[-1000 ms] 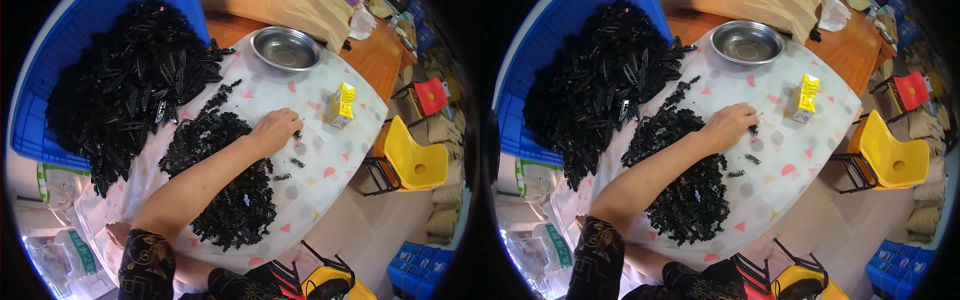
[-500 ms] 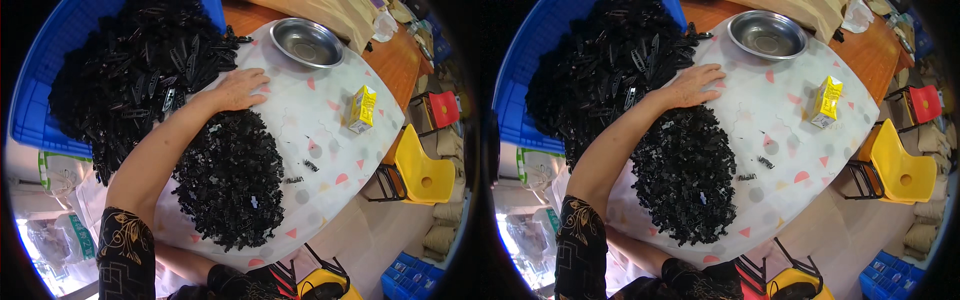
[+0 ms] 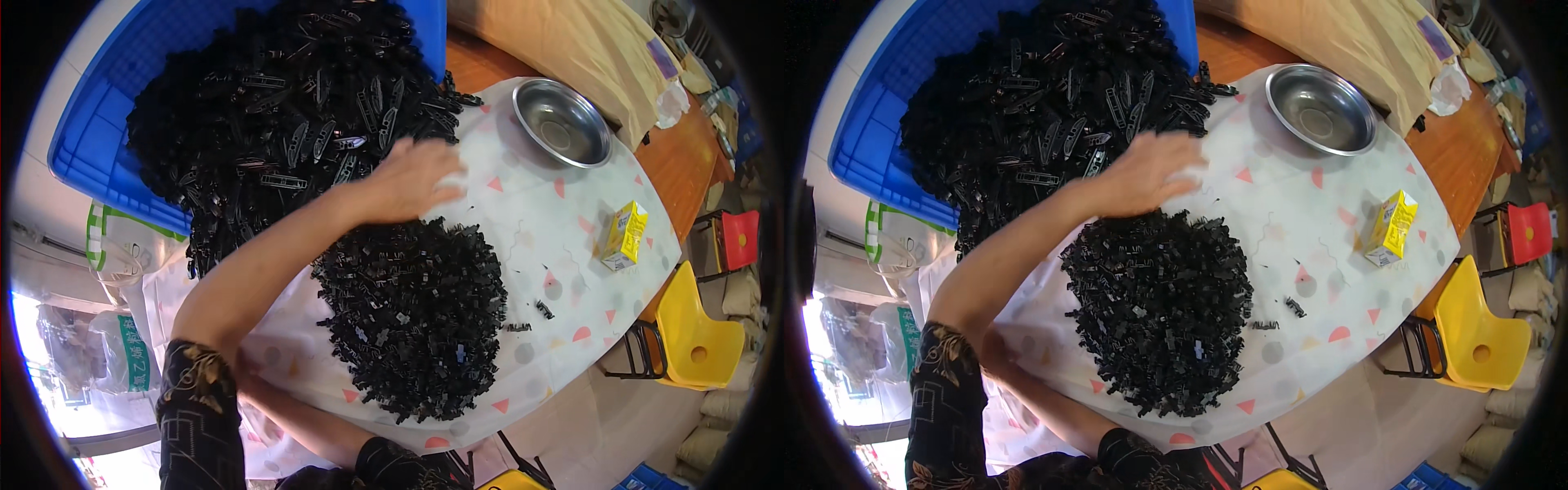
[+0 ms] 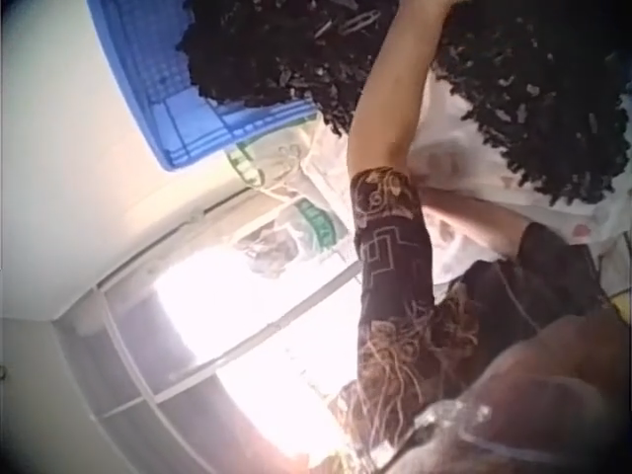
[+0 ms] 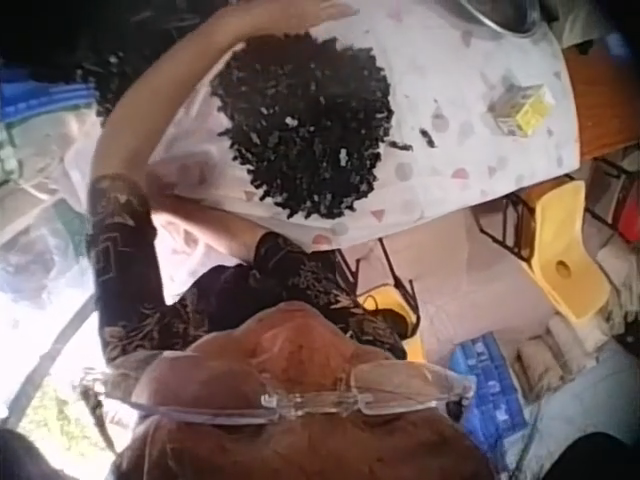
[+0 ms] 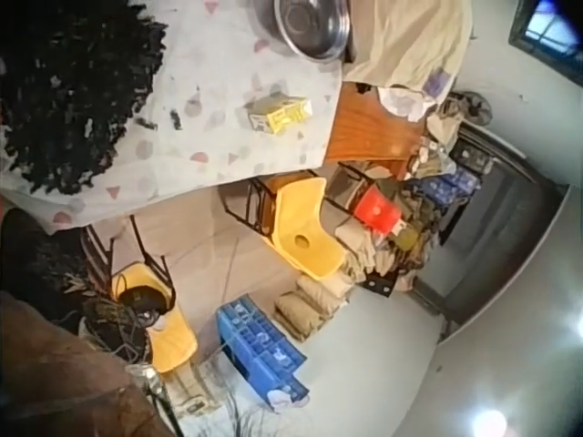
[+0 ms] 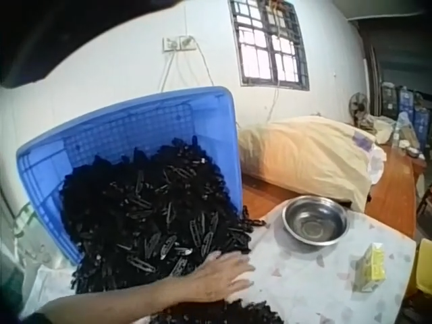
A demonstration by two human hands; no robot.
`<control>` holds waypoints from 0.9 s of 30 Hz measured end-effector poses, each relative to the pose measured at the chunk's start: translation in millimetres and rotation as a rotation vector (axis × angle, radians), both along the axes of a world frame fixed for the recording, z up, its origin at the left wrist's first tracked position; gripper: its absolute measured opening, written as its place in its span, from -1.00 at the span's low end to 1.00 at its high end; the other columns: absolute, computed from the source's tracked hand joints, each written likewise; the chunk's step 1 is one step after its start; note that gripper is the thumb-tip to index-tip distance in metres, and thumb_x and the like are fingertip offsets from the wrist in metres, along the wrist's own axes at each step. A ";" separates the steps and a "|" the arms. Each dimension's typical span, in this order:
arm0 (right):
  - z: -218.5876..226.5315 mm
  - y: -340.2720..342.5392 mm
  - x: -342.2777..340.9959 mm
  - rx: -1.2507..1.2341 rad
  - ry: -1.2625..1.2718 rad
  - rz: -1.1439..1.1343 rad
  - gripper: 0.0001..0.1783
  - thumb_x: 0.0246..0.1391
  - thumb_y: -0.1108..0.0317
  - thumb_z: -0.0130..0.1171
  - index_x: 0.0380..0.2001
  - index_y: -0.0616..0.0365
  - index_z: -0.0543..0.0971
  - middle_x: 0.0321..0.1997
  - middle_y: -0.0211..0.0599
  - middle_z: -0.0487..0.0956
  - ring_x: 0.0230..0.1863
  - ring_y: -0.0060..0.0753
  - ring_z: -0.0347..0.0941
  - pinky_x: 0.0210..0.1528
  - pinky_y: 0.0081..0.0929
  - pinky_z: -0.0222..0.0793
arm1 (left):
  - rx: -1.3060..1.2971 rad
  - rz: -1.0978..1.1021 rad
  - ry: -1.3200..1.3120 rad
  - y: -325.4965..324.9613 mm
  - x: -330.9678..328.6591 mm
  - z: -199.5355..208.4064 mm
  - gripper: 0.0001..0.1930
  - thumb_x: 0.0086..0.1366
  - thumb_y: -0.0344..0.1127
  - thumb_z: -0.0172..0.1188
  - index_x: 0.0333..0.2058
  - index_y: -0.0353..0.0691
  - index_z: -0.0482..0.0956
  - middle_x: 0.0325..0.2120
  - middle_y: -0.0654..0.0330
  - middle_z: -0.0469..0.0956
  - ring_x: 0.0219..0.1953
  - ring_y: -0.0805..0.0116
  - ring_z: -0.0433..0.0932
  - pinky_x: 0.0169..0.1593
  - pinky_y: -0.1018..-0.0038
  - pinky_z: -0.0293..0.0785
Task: Assembling small black plastic components by hand at a workbench.
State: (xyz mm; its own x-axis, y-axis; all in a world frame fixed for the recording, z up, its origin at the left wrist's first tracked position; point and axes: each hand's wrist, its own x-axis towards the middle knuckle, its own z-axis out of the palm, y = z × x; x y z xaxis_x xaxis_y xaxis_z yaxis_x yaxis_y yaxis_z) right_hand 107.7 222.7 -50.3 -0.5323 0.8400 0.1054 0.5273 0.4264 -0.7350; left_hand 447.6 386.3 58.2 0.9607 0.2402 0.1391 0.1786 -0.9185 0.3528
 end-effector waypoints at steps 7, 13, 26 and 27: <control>21.5 -35.5 67.0 -0.193 0.418 -0.002 -0.54 0.16 0.22 0.00 0.09 0.18 0.37 0.15 -0.08 0.38 0.24 -0.21 0.20 0.26 -0.30 0.07 | 0.445 0.311 0.101 67.3 29.1 -31.8 -0.59 0.14 0.01 0.12 -0.04 0.07 0.49 0.10 0.13 0.29 0.27 0.09 0.09 0.16 -0.32 -0.10; 52.8 -2.0 95.3 -0.345 0.765 -0.020 -0.54 0.16 0.23 0.00 0.10 0.17 0.36 0.15 -0.09 0.38 0.25 -0.23 0.19 0.27 -0.30 0.06 | 0.575 0.306 0.217 71.5 -23.6 -25.9 -0.63 0.14 0.00 0.12 -0.08 0.08 0.50 0.06 0.17 0.32 0.24 0.15 0.14 0.09 -0.33 0.01; 12.9 8.9 30.5 -0.278 0.626 -0.032 -0.55 0.14 0.26 0.01 0.06 0.23 0.37 0.07 -0.03 0.43 0.13 -0.06 0.30 0.16 -0.28 0.20 | 0.485 0.372 0.338 25.3 -164.0 -7.9 -0.64 0.15 0.01 0.14 -0.10 0.07 0.52 -0.07 0.24 0.36 0.17 0.26 0.17 -0.01 -0.19 0.24; 9.5 11.0 31.9 -0.160 0.473 -0.015 -0.56 0.13 0.26 0.01 0.05 0.23 0.38 0.04 0.00 0.44 0.11 -0.03 0.31 0.15 -0.27 0.21 | 0.483 0.386 0.340 19.5 -171.5 -8.5 -0.64 0.15 0.01 0.14 -0.10 0.07 0.52 -0.07 0.24 0.36 0.17 0.26 0.17 -0.01 -0.19 0.24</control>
